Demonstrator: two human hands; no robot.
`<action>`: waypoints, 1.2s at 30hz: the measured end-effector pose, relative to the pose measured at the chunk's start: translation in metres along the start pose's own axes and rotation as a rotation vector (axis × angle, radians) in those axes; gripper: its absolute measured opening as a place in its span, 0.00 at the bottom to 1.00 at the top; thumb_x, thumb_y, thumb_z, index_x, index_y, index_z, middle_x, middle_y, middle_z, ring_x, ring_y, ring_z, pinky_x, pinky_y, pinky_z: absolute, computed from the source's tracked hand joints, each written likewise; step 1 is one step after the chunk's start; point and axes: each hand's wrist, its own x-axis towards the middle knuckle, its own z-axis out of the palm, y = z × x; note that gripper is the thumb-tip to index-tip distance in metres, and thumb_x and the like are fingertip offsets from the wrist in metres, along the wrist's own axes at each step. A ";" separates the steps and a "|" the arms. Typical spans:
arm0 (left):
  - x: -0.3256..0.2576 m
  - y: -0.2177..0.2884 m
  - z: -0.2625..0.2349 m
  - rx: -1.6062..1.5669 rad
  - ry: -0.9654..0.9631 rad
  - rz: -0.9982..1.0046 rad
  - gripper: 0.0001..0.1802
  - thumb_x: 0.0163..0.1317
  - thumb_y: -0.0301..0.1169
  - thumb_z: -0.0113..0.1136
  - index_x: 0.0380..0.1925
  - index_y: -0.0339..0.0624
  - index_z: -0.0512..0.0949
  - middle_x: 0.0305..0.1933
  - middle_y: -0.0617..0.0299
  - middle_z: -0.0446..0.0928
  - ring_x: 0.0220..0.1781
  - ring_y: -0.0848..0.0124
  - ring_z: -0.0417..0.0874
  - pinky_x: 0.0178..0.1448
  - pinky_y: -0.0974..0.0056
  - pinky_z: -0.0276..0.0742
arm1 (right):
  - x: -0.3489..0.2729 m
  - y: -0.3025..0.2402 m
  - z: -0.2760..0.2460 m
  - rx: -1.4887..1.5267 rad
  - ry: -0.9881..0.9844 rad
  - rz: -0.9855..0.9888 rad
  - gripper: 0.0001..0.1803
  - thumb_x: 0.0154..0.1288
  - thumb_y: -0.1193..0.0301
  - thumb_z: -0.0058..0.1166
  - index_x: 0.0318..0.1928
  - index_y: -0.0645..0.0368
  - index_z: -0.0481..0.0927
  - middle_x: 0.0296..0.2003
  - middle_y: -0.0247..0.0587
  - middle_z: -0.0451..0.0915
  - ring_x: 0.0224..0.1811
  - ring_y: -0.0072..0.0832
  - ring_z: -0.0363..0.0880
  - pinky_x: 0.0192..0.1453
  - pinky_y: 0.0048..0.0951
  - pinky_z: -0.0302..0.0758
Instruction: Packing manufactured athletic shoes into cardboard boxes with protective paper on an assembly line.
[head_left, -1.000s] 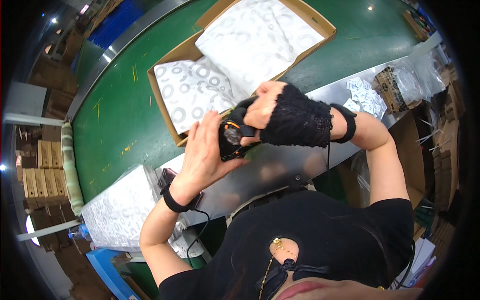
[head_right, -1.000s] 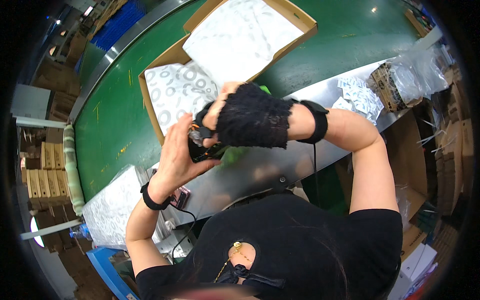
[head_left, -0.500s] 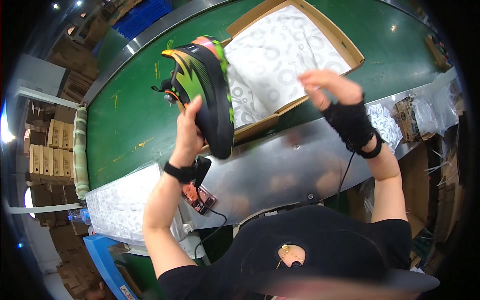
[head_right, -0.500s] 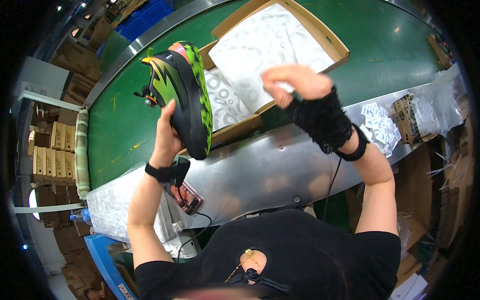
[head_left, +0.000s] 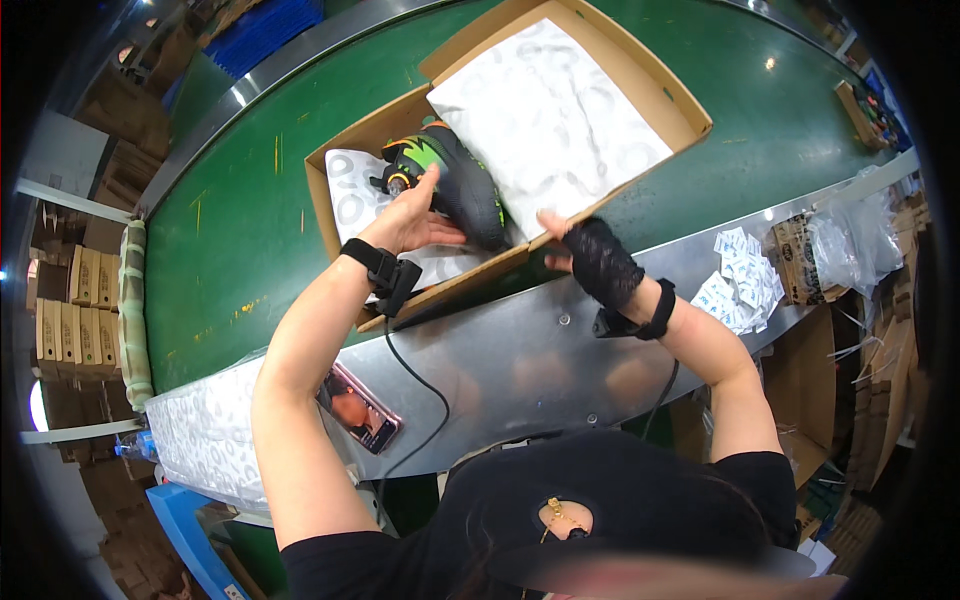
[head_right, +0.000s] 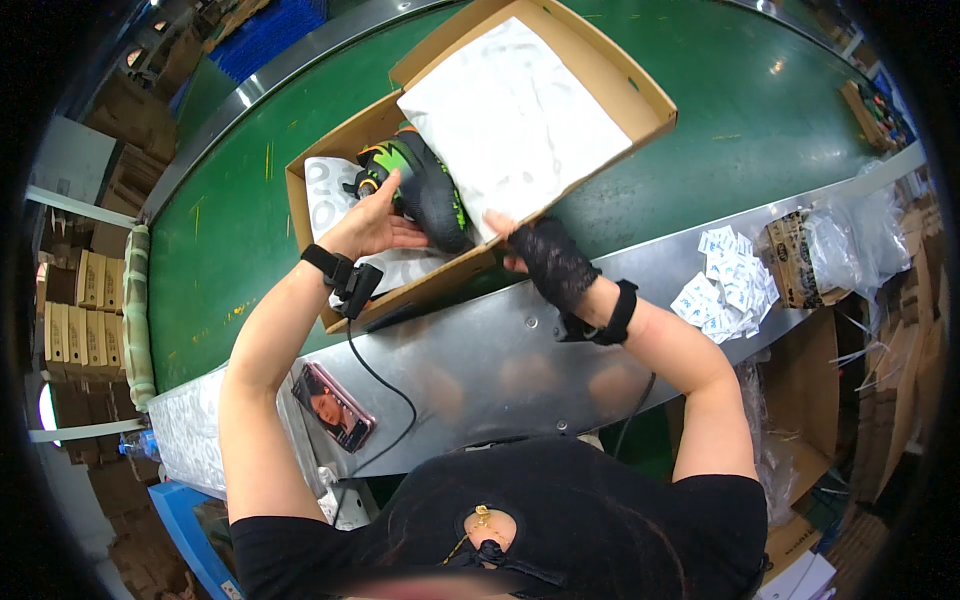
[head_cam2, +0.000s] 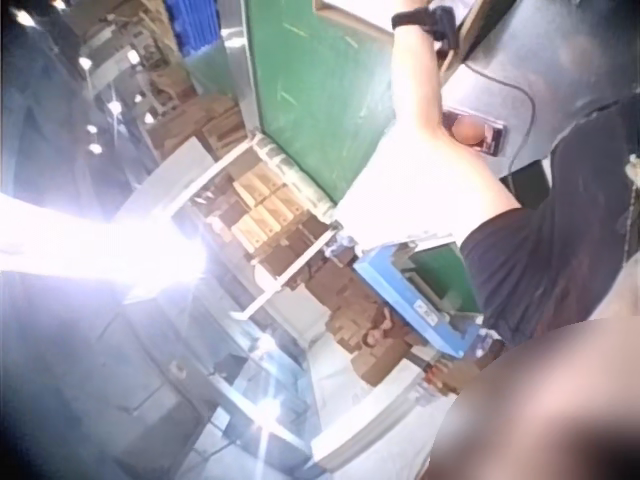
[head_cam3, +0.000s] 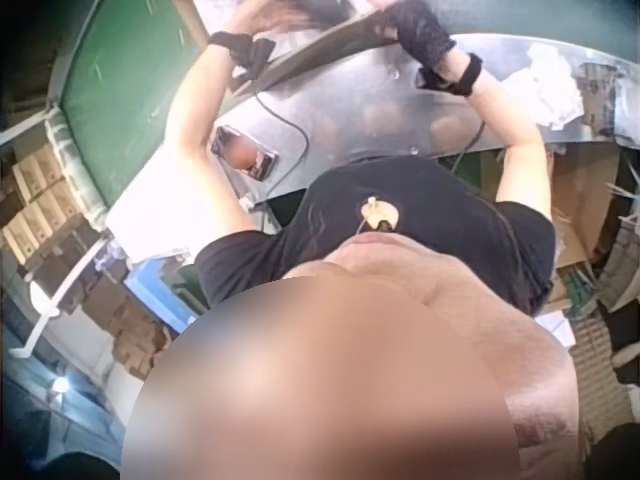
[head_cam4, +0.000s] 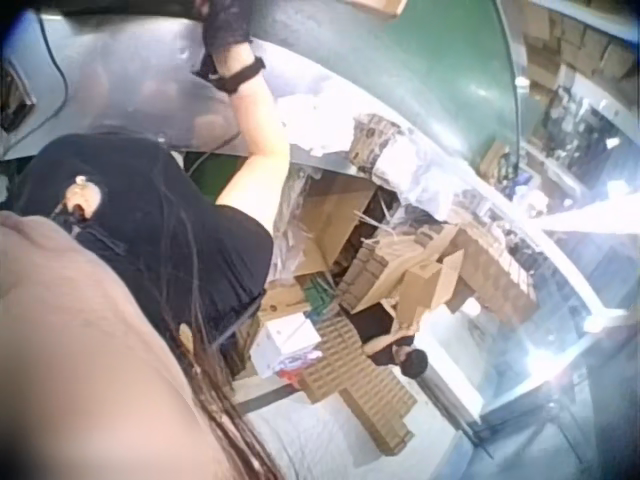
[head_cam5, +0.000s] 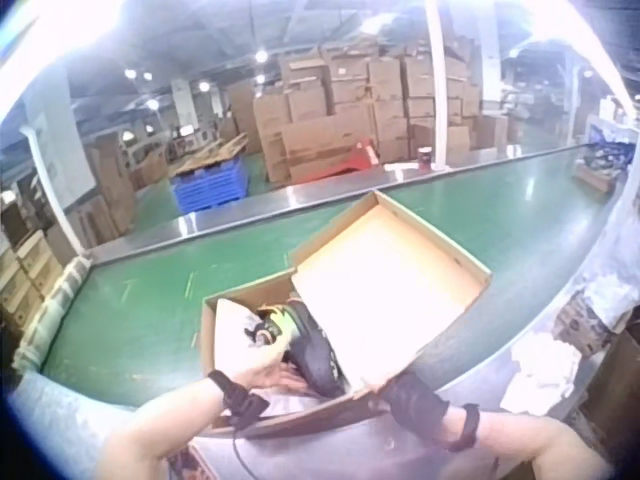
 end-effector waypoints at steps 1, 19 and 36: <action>-0.007 0.000 0.001 -0.005 0.001 -0.002 0.44 0.58 0.57 0.44 0.62 0.38 0.41 0.59 0.30 0.52 0.57 0.39 0.63 0.56 0.42 0.65 | 0.005 -0.001 0.002 0.155 0.125 0.020 0.28 0.49 0.55 0.61 0.43 0.64 0.73 0.32 0.33 0.72 0.29 0.17 0.68 0.32 0.19 0.68; -0.058 -0.065 -0.094 0.074 0.569 0.592 0.38 0.53 0.51 0.58 0.49 0.25 0.64 0.43 0.49 0.72 0.43 0.67 0.74 0.33 0.61 0.74 | 0.054 0.034 0.022 -1.579 0.210 -0.932 0.38 0.47 0.82 0.44 0.60 0.39 0.60 0.60 0.39 0.59 0.64 0.38 0.53 0.52 0.43 0.60; -0.090 -0.038 -0.055 -0.412 0.065 0.519 0.34 0.53 0.55 0.43 0.52 0.41 0.64 0.48 0.54 0.70 0.47 0.60 0.73 0.47 0.58 0.72 | 0.040 -0.090 0.025 -1.328 0.013 -1.133 0.29 0.42 0.75 0.54 0.51 0.47 0.70 0.43 0.43 0.74 0.46 0.38 0.73 0.47 0.38 0.70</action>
